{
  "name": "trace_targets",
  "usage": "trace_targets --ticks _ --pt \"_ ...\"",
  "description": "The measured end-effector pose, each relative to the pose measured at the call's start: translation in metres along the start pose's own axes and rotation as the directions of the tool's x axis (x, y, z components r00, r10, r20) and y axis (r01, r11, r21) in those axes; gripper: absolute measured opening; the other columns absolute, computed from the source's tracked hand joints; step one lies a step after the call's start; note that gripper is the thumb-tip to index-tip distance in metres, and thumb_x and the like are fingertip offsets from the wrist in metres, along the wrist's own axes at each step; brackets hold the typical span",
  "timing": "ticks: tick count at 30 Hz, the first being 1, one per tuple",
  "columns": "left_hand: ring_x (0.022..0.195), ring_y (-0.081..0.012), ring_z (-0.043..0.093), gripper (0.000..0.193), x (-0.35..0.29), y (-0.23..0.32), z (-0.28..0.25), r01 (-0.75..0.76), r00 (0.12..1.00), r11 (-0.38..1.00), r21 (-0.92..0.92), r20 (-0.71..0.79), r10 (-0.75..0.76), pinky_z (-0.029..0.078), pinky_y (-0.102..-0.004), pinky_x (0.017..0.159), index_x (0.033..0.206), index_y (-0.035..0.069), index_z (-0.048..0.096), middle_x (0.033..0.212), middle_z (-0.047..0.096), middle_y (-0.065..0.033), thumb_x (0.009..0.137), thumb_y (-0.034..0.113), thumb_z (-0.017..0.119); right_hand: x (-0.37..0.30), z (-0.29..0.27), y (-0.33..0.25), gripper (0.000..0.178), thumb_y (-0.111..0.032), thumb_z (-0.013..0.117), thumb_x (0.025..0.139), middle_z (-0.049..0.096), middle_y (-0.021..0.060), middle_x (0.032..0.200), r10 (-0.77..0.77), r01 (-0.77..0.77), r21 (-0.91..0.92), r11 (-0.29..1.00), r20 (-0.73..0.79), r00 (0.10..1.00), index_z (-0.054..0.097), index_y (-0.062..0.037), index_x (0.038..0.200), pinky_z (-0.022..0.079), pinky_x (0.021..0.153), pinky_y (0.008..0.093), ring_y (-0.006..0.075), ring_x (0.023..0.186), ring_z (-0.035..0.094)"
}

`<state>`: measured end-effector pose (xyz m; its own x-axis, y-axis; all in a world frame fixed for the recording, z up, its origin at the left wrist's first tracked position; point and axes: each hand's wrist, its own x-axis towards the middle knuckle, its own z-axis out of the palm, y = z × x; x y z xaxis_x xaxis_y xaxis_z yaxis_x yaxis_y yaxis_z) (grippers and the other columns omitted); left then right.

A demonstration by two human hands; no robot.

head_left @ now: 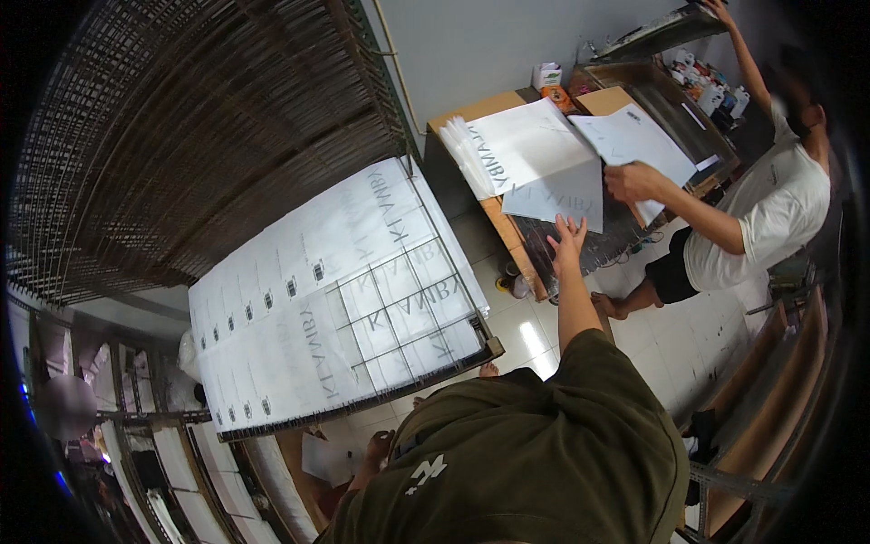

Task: The person repeatedly picks up individual white sheets of paper from a table and places them onto a large stack on a metal rack. The action is performed one sheet at a time in a repetitive manner throughout the clip.

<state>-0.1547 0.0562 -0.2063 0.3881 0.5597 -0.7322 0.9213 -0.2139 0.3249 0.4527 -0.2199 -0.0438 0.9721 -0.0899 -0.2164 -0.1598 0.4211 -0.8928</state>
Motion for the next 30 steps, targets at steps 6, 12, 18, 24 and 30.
trace_targets --ticks 6,12,18,24,30 --pt "0.105 -0.0372 0.055 0.064 -0.014 -0.022 -0.007 0.048 0.997 0.999 0.018 -0.054 -0.047 0.044 -0.0417 0.089 0.114 0.006 0.057 0.11 0.059 -0.0215 0.077 0.059 0.055 -0.026 0.061 0.025 0.089 -0.034 0.066 0.081 0.023 0.0082 0.143 -0.007 0.002 0.139 0.99 0.032 0.999 0.003 -0.0161 0.142 0.036 0.095 0.0453 0.0247 0.129 0.029" --pt "0.107 -0.0371 0.053 0.066 0.004 -0.045 -0.016 0.006 1.0 0.997 -0.072 -0.001 -0.006 0.043 -0.0428 0.089 0.116 0.006 0.056 0.11 0.059 -0.0222 0.078 0.06 0.054 -0.025 0.08 0.089 0.046 -0.027 0.05 0.086 0.054 0.0115 0.113 0.309 -0.067 0.475 0.877 -0.451 0.838 0.04 -0.0027 0.125 0.044 0.089 0.0317 0.0223 0.099 0.056" --pt "0.106 -0.0371 0.054 0.066 0.025 -0.109 0.0 -0.06 0.998 0.997 -0.058 -0.017 0.059 0.042 -0.0435 0.09 0.114 0.006 0.056 0.109 0.058 -0.0235 0.078 0.061 0.053 -0.124 0.111 0.04 0.053 -0.008 0.051 0.078 0.046 0.0222 0.123 0.021 -0.028 -0.013 1.0 -0.404 0.915 0.03 0.01 0.124 0.043 0.094 0.0332 0.0286 0.108 0.051" --pt "0.102 -0.0379 0.056 0.068 0.027 -0.143 -0.006 -0.051 0.994 0.984 -0.173 -0.101 0.034 0.045 -0.0444 0.085 0.112 0.004 0.056 0.105 0.06 -0.0234 0.077 0.062 0.054 -0.187 0.172 -0.057 0.053 0.005 0.049 0.079 0.044 0.0126 0.12 -0.361 0.367 0.032 0.93 -0.117 0.925 0.026 -0.0064 0.126 0.05 0.08 0.0372 0.0241 0.104 0.051" --pt "0.096 -0.0366 0.058 0.067 0.013 -0.141 -0.05 -0.092 0.989 0.961 -0.259 -0.137 0.058 0.046 -0.0423 0.083 0.109 0.002 0.058 0.096 0.062 -0.0236 0.075 0.06 0.057 -0.184 0.232 -0.1 0.057 0.002 0.055 0.077 0.051 0.014 0.115 -0.407 0.57 -0.246 0.784 0.49 0.771 0.035 0.0004 0.131 0.045 0.074 0.0263 0.017 0.091 0.054"
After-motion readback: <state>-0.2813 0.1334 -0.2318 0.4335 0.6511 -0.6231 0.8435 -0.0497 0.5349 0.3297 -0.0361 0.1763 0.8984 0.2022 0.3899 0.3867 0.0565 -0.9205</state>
